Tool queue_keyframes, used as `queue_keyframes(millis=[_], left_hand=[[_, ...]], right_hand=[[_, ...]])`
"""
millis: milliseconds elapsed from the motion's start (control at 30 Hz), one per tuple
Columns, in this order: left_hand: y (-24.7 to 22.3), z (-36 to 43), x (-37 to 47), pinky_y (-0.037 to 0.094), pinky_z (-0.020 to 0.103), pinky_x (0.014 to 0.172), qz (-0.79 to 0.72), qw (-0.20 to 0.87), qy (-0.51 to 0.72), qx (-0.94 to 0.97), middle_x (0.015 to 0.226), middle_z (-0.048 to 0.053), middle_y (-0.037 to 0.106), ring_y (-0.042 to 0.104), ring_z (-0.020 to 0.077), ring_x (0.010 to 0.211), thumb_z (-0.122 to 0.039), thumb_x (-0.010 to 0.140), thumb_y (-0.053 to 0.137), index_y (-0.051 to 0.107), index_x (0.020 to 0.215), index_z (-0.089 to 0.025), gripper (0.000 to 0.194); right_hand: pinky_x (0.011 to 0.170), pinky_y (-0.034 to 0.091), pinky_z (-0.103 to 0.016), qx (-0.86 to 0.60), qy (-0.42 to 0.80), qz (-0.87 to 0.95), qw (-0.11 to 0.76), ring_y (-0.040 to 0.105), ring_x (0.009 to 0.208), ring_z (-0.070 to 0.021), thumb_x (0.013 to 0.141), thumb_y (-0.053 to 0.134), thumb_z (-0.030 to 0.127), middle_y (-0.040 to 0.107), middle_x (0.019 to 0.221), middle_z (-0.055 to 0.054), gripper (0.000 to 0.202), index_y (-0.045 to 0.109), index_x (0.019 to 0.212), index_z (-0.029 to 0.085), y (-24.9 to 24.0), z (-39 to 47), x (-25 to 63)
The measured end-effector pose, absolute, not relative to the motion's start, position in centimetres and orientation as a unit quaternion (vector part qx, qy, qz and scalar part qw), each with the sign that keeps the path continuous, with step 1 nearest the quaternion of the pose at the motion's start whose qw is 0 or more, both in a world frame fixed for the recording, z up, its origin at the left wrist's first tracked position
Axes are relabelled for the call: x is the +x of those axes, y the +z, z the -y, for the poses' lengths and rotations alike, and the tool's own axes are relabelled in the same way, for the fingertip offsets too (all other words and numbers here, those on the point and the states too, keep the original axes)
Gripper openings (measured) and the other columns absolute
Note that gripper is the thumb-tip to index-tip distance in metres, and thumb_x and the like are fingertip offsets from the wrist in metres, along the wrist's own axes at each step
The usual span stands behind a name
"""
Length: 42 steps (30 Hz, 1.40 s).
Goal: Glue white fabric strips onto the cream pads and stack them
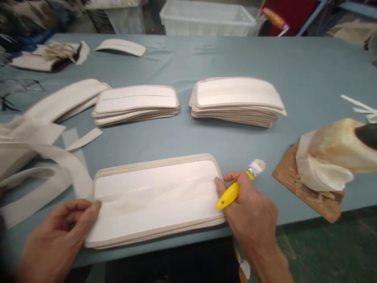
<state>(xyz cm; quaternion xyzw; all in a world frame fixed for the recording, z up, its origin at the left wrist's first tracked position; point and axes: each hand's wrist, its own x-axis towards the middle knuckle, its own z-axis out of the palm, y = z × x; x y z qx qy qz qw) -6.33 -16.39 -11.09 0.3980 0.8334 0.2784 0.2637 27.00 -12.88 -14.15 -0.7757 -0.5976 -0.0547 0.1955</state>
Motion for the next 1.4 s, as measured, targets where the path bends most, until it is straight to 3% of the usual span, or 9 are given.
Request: queue_keyframes(millis=[233,433,567,700,900,1067,1167,1267,1400], left_hand=[[-12.5,15.5,-6.4,0.026,0.024,0.045,-0.838,0.29,0.327,0.326,0.048,-0.004,0.052,0.041,0.0125,0.047,-0.076,0.057,0.068,0.06,0.076,-0.022,0.058],[-12.8,15.7,-6.7,0.028,0.023,0.048,-0.828,0.287,0.328,0.353,0.05,-0.004,0.053,0.041,0.012,0.05,-0.078,0.065,0.063,0.059,0.076,-0.022,0.057],[-12.9,15.6,-6.8,0.028,0.025,0.049,-0.827,0.281,0.321,0.366,0.05,-0.004,0.051,0.041,0.0126,0.051,-0.081,0.066,0.06,0.059,0.075,-0.023,0.059],[-13.2,15.4,-7.2,0.031,0.026,0.051,-0.825,0.275,0.305,0.387,0.052,-0.004,0.052,0.043,0.0135,0.053,-0.082,0.07,0.057,0.059,0.074,-0.023,0.059],[-12.6,14.6,-7.5,0.035,0.032,0.056,-0.839,0.237,0.254,0.42,0.056,-0.002,0.058,0.051,0.0178,0.056,-0.078,0.076,0.051,0.059,0.071,-0.025,0.054],[-10.5,16.2,-7.2,0.039,0.037,0.069,-0.858,0.124,0.233,0.44,0.082,0.003,0.074,0.066,0.0262,0.078,-0.065,0.09,0.046,0.068,0.091,-0.027,0.044],[-10.1,18.0,-6.0,0.049,0.037,0.088,-0.744,0.027,0.277,0.608,0.11,0.005,0.078,0.071,0.0245,0.103,-0.05,0.102,0.047,0.07,0.112,-0.024,0.035],[-10.7,19.0,-3.9,0.042,0.034,0.118,-0.518,-0.071,0.257,0.813,0.145,0.01,0.067,0.059,0.0223,0.138,-0.031,0.108,0.047,0.059,0.14,-0.015,0.038],[-12.2,18.5,-1.9,0.038,0.041,0.122,-0.443,-0.137,0.175,0.868,0.156,0.013,0.059,0.053,0.0263,0.146,-0.037,0.11,0.04,0.051,0.149,-0.007,0.052]], right_hand=[[0.052,0.027,-0.028,-0.787,-0.069,0.586,0.181,0.054,0.047,-0.0257,0.098,0.044,0.069,0.056,0.054,-0.002,0.05,0.068,0.095,0.024,-14.2,13.0,27.1],[0.05,0.032,-0.029,-0.723,-0.133,0.629,0.255,0.061,0.051,-0.0231,0.105,0.05,0.059,0.065,0.063,-0.003,0.043,0.067,0.091,0.022,-14.4,13.2,27.1],[0.055,0.041,-0.03,-0.603,-0.206,0.702,0.318,0.066,0.058,-0.0222,0.108,0.061,0.043,0.071,0.071,-0.003,0.027,0.065,0.093,0.021,-14.7,12.8,27.8],[0.072,0.054,-0.029,-0.439,-0.135,0.805,0.375,0.078,0.08,-0.0209,0.105,0.07,0.021,0.081,0.098,-0.008,0.011,0.061,0.098,0.021,-14.2,12.2,28.5],[0.081,0.06,-0.035,-0.384,-0.064,0.853,0.347,0.08,0.093,-0.0236,0.109,0.063,0.025,0.081,0.107,-0.01,0.012,0.059,0.098,0.022,-13.2,11.8,28.0],[0.087,0.062,-0.037,-0.374,-0.031,0.857,0.353,0.079,0.103,-0.0253,0.109,0.062,0.025,0.08,0.115,-0.014,0.008,0.058,0.103,0.022,-12.6,12.5,27.4],[0.09,0.062,-0.039,-0.362,-0.008,0.865,0.347,0.078,0.11,-0.0264,0.109,0.059,0.025,0.079,0.121,-0.016,0.006,0.057,0.104,0.022,-12.4,13.0,27.1],[0.095,0.062,-0.041,-0.334,0.019,0.879,0.339,0.077,0.114,-0.027,0.108,0.057,0.022,0.078,0.126,-0.015,0.002,0.057,0.106,0.023,-12.4,13.4,26.5],[0.11,0.056,-0.044,-0.282,0.064,0.9,0.327,0.074,0.121,-0.0253,0.104,0.059,0.018,0.076,0.132,-0.014,0.008,0.056,0.108,0.024,-12.5,13.3,25.1]])
